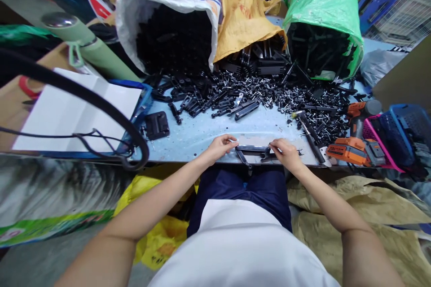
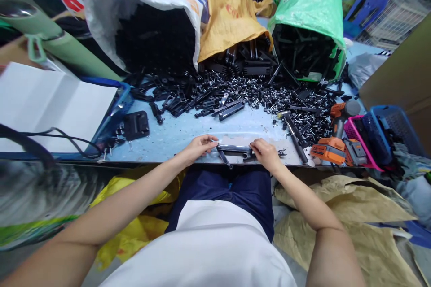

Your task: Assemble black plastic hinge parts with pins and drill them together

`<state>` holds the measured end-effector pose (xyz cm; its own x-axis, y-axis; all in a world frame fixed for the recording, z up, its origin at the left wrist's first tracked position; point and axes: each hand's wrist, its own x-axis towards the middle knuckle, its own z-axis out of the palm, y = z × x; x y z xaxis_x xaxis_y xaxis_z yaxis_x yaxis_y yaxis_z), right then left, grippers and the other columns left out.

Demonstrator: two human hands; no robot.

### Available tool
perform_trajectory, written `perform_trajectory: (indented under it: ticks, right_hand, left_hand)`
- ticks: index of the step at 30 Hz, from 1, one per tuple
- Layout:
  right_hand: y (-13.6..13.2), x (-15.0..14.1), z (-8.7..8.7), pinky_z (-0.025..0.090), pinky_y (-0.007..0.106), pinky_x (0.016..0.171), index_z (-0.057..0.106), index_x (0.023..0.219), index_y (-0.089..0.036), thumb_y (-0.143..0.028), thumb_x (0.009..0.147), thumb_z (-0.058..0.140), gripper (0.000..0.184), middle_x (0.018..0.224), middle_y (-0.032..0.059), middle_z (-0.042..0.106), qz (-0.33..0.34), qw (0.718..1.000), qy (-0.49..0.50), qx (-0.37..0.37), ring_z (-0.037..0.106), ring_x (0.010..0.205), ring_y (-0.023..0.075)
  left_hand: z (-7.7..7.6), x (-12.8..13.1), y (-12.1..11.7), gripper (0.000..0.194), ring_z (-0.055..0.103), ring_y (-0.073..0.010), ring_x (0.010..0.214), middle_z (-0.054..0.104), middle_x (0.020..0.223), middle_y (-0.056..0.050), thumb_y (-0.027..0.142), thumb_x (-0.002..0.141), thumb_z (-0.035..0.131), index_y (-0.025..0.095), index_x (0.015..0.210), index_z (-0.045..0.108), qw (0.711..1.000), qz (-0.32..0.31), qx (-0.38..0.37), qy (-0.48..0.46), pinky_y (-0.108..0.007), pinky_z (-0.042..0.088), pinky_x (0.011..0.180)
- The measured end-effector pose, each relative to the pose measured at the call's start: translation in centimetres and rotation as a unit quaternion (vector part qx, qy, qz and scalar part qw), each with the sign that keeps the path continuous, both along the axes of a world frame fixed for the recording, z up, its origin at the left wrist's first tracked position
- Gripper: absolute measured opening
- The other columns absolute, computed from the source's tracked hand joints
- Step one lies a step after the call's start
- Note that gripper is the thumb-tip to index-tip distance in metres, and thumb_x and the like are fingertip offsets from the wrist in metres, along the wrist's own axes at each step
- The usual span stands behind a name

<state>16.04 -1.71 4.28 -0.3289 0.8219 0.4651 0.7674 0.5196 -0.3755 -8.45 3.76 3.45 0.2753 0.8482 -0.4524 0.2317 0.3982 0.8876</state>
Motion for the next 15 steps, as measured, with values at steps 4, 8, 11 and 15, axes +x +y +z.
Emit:
perform_trajectory:
  ticks: [4, 8, 11, 15]
  right_hand:
    - [-0.7, 0.4, -1.1, 0.050, 0.024, 0.065, 0.064, 0.085, -0.019, -0.026, 0.091, 0.042, 0.024, 0.082, 0.0061, 0.068, 0.006, 0.999, -0.041, 0.011, 0.062, 0.074, 0.0134]
    - [-1.2, 0.5, -0.6, 0.051, 0.030, 0.072, 0.065, 0.088, -0.019, -0.031, 0.090, 0.044, 0.024, 0.085, 0.0076, 0.068, 0.008, 0.998, -0.064, 0.027, 0.061, 0.080, 0.0165]
    - [-0.6, -1.5, 0.0, 0.050, 0.033, 0.080, 0.062, 0.103, -0.018, -0.034, 0.092, 0.040, 0.030, 0.101, 0.0104, 0.066, 0.032, 0.997, -0.062, 0.040, 0.059, 0.094, 0.0183]
    - [1.2, -5.6, -0.7, 0.047, 0.035, 0.090, 0.053, 0.121, -0.017, -0.039, 0.092, 0.036, 0.040, 0.120, 0.0117, 0.056, 0.117, 0.989, -0.086, -0.018, 0.053, 0.108, 0.0194]
  left_hand:
    - [-0.6, -0.3, 0.2, 0.045, 0.044, -0.0088, 0.049, 0.049, 0.059, 0.004, 0.056, 0.056, 0.060, 0.017, 0.078, 0.057, 0.997, -0.052, 0.050, 0.032, -0.020, 0.032, 0.044]
    - [-0.5, -0.6, -0.7, 0.044, 0.051, -0.0125, 0.057, 0.057, 0.068, 0.001, 0.055, 0.066, 0.053, 0.017, 0.089, 0.056, 0.980, -0.066, 0.150, 0.110, -0.025, 0.041, 0.055]
    - [0.6, 0.1, -2.9, 0.038, 0.058, -0.0174, 0.069, 0.063, 0.078, -0.004, 0.050, 0.074, 0.050, 0.017, 0.091, 0.058, 0.937, -0.079, 0.233, 0.246, -0.030, 0.045, 0.066]
    - [1.7, 2.7, -6.0, 0.034, 0.063, -0.0255, 0.083, 0.068, 0.081, -0.011, 0.044, 0.080, 0.047, 0.016, 0.078, 0.066, 0.870, -0.140, 0.226, 0.414, -0.033, 0.046, 0.072]
